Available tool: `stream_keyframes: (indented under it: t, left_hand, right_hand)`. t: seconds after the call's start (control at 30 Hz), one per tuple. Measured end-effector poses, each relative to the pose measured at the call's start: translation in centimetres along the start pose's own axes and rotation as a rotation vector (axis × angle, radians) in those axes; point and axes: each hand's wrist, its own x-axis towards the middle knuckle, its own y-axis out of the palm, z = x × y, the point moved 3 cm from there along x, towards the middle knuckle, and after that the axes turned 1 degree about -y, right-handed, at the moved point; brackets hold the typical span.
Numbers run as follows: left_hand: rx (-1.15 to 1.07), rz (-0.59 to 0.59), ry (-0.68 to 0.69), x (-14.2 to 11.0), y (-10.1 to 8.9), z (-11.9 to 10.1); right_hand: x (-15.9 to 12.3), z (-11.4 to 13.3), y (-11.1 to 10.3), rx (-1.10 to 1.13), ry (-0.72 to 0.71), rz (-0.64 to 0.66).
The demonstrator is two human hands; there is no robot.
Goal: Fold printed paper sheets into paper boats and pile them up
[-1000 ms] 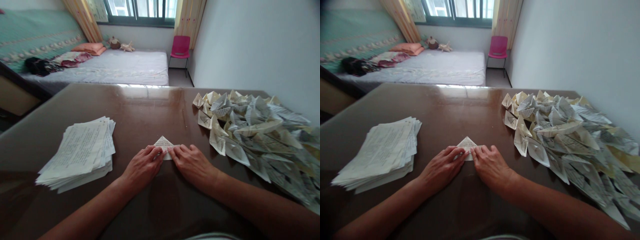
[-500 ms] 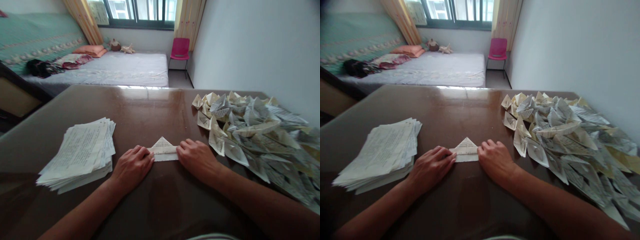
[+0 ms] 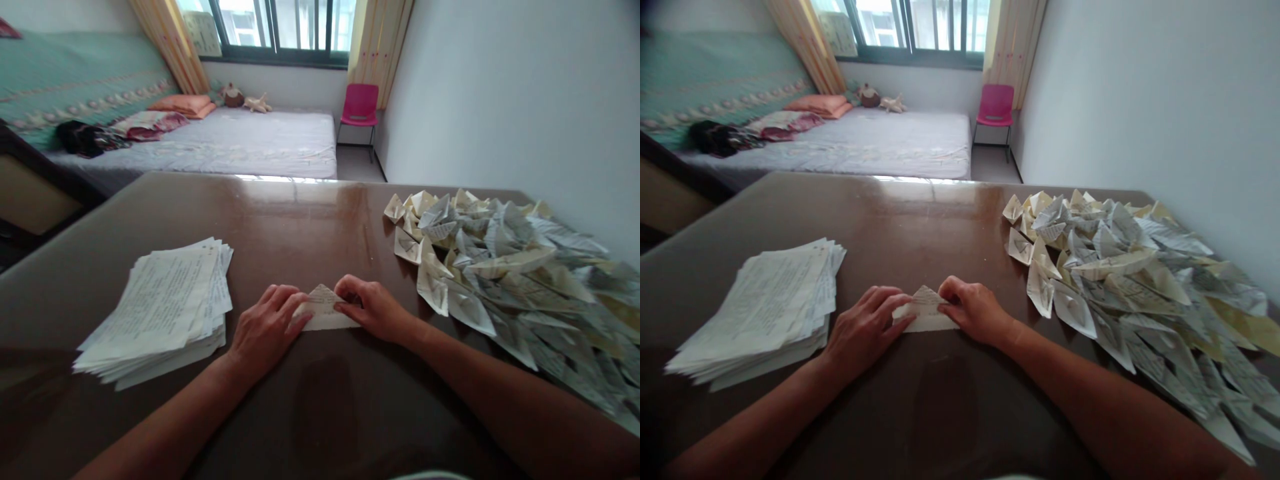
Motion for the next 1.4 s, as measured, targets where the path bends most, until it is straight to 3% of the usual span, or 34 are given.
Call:
stream_keyframes:
  t: [0.07,0.17,0.23,0.33,0.43,0.5,0.6,0.77,0.83,0.93,1.1,1.23,1.4]
  left_hand:
    - [-0.125,-0.013,-0.082,0.4,0.1,0.0]
    - [-0.39,0.132,-0.174,0.8,0.8,-0.1]
    - [-0.602,0.222,-0.265,0.9,1.3,-0.1]
    - [-0.952,0.237,-0.422,0.9,1.5,0.0]
    - [-1.187,0.193,-0.528,0.8,1.6,-0.2]
    - [-1.239,0.188,-0.541,0.7,1.9,-0.4]
    - [-1.083,0.145,-0.476,0.7,1.9,-0.4]
    - [-0.308,-0.285,-0.151,0.8,-0.6,0.1]
    - [-0.058,-0.295,0.041,0.8,-1.0,-0.3]
    - [0.087,-0.139,0.241,0.8,-0.3,-0.8]
    - [0.021,0.125,0.263,0.8,1.0,-0.6]
    - [-0.003,0.151,0.217,0.9,0.8,-0.7]
    - [-0.12,0.146,-0.017,1.2,0.9,0.0]
  right_hand:
    - [0.2,0.3,0.0,0.126,-0.064,0.03]
    - [0.6,0.2,0.1,0.271,-0.116,0.016]
    - [1.0,-0.3,0.1,0.37,-0.061,-0.08]
    - [1.1,-0.9,0.6,0.628,0.067,-0.181]
    - [0.8,-0.5,1.8,0.778,0.105,-0.082]
    - [0.5,0.0,2.3,0.687,0.086,-0.032]
    - [0.0,0.7,2.1,0.374,0.016,-0.078]
    - [-0.6,1.8,-0.3,-0.457,-0.296,-0.371]
    - [-0.6,2.0,-0.4,-0.722,-0.383,-0.346]
    - [-0.5,1.9,0.1,-0.914,-0.423,-0.235]
    - [-0.6,1.3,0.2,-0.887,-0.379,-0.043]
    - [-0.6,0.0,-1.1,-0.623,-0.362,0.033]
    - [0.2,-1.9,-2.1,-0.231,-0.239,0.016]
